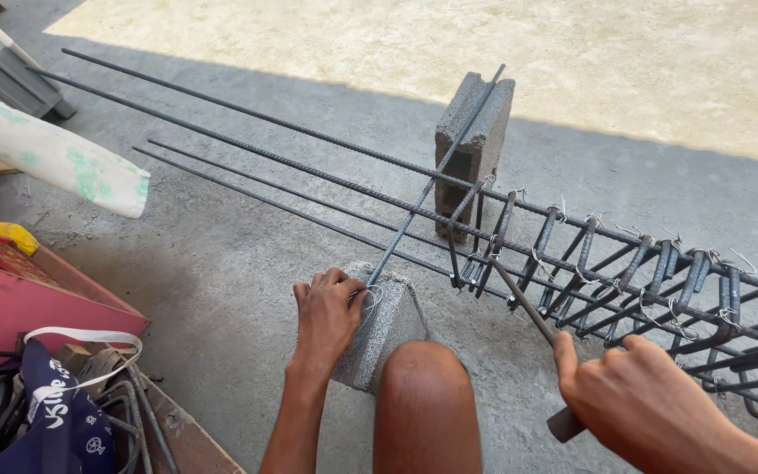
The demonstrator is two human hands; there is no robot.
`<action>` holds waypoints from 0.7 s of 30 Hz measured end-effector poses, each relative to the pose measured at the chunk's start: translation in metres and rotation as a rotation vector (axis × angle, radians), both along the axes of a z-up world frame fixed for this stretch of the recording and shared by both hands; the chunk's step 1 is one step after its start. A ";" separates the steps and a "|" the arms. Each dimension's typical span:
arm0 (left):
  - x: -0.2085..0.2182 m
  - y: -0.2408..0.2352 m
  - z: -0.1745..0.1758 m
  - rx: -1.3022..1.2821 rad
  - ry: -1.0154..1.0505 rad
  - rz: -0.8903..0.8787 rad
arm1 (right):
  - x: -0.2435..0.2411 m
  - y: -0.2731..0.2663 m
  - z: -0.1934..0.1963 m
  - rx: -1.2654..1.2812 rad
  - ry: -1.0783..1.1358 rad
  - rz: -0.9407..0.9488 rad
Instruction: Tying steel rebar intersections with wire using a manual twisting tool.
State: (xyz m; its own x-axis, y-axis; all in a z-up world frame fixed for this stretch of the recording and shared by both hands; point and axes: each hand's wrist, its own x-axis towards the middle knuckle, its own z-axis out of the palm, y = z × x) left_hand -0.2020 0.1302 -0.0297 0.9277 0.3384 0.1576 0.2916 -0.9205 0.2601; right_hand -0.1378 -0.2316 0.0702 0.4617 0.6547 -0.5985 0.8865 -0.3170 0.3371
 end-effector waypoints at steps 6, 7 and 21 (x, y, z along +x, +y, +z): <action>0.002 -0.005 0.029 -0.053 -0.048 -0.059 | -0.016 -0.051 -0.093 0.644 -0.174 0.201; -0.001 -0.008 0.042 -0.049 -0.045 -0.079 | -0.024 -0.050 -0.100 0.647 -0.178 0.181; 0.018 -0.103 0.166 -1.201 -0.637 -0.253 | -0.121 -0.084 -0.415 0.347 -0.008 -0.847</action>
State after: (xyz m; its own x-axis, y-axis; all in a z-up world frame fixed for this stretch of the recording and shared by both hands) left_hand -0.1839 0.0267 0.1367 0.8624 0.4017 0.3081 -0.3158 -0.0489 0.9476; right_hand -0.2588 -0.3152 -0.3451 0.8732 0.2375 -0.4256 0.3090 -0.9451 0.1065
